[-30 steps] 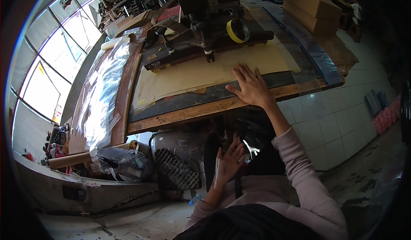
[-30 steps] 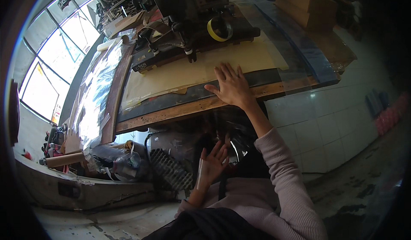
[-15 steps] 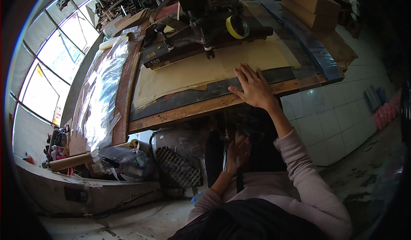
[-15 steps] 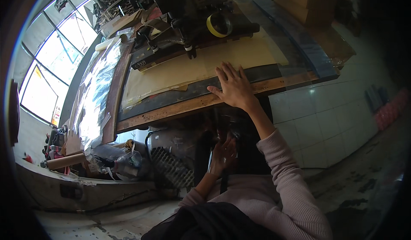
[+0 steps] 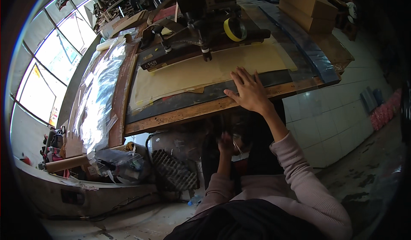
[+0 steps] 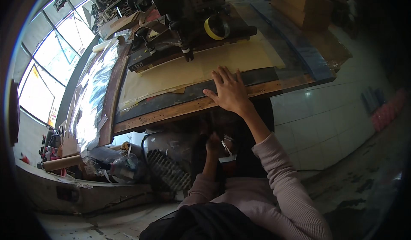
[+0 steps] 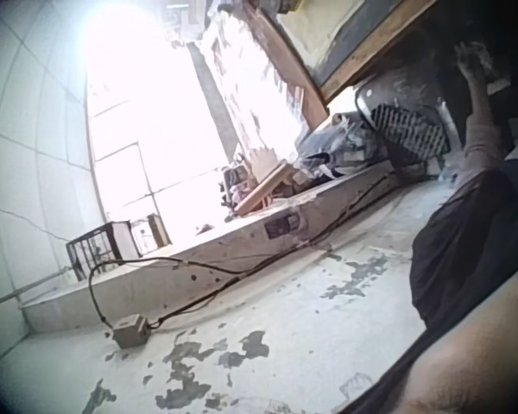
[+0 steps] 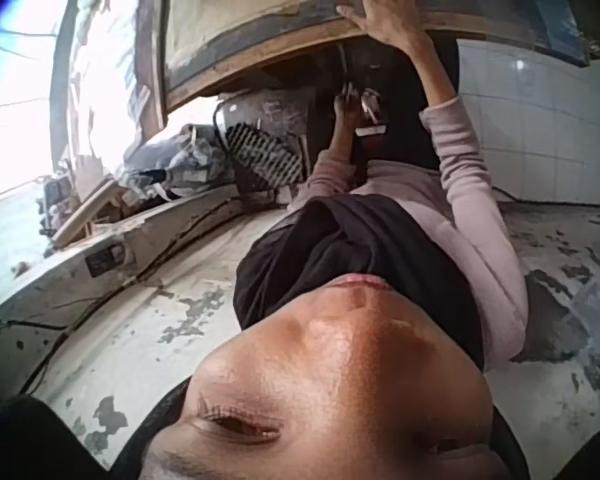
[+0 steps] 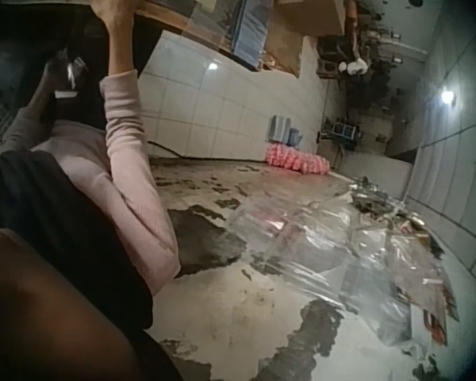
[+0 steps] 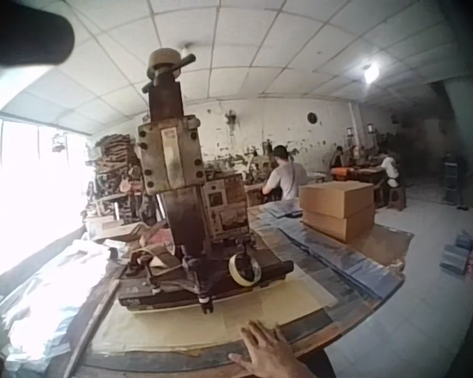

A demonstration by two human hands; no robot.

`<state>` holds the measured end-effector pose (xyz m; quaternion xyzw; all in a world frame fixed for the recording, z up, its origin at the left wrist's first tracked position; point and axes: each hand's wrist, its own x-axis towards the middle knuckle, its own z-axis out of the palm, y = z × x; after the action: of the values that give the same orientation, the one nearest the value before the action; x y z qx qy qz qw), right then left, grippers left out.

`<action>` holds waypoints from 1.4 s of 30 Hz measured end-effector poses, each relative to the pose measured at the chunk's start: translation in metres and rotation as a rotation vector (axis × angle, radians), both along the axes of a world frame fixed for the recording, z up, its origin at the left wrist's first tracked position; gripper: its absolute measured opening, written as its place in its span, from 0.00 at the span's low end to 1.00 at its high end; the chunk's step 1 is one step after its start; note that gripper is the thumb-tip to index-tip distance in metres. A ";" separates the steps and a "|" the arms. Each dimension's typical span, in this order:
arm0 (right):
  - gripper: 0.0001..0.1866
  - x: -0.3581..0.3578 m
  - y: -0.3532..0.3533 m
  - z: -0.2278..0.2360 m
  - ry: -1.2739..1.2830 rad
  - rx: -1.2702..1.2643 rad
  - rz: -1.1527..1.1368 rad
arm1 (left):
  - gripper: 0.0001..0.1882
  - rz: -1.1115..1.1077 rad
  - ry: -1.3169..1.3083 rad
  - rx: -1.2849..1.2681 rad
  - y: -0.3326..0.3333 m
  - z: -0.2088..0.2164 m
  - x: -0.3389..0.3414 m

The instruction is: The person positions and aligns transparent plastic sheets on a workbench beneath a press machine. They use their hands to smooth the material and operate the press to seal the edges of multiple plastic pieces.

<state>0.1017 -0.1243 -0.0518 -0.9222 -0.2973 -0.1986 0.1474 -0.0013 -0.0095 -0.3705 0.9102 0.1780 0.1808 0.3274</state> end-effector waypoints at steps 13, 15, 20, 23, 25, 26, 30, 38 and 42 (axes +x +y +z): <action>0.36 0.015 0.013 0.000 0.002 0.039 -0.009 | 0.06 -0.164 -0.739 -0.031 0.001 0.273 0.002; 0.35 0.019 0.014 0.001 -0.008 0.058 -0.007 | 0.07 -0.246 -0.858 0.358 0.013 0.317 0.014; 0.36 0.020 0.025 -0.001 0.010 0.105 0.022 | 0.05 -0.002 -0.696 0.208 0.031 0.342 0.050; 0.36 0.026 0.016 -0.005 0.008 0.104 0.000 | 0.06 0.024 -0.607 0.100 0.025 0.336 0.058; 0.36 0.028 0.016 -0.001 0.002 0.105 0.006 | 0.06 0.019 -0.619 0.103 0.028 0.339 0.058; 0.36 0.029 0.017 -0.001 0.005 0.103 0.007 | 0.06 0.003 -0.622 0.124 0.030 0.338 0.058; 0.36 0.030 0.018 0.000 0.006 0.083 0.015 | 0.06 -0.060 -0.575 0.140 0.033 0.335 0.058; 0.35 0.035 0.017 -0.004 -0.050 0.115 0.033 | 0.07 -0.075 -0.516 0.127 0.030 0.337 0.056; 0.35 0.035 0.016 -0.002 -0.055 0.099 0.045 | 0.07 -0.087 -0.529 0.126 0.031 0.337 0.056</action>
<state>0.1364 -0.1082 -0.0537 -0.9011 -0.3116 -0.2350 0.1890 0.0548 0.0213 -0.0339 0.8568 0.0353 0.4085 0.3126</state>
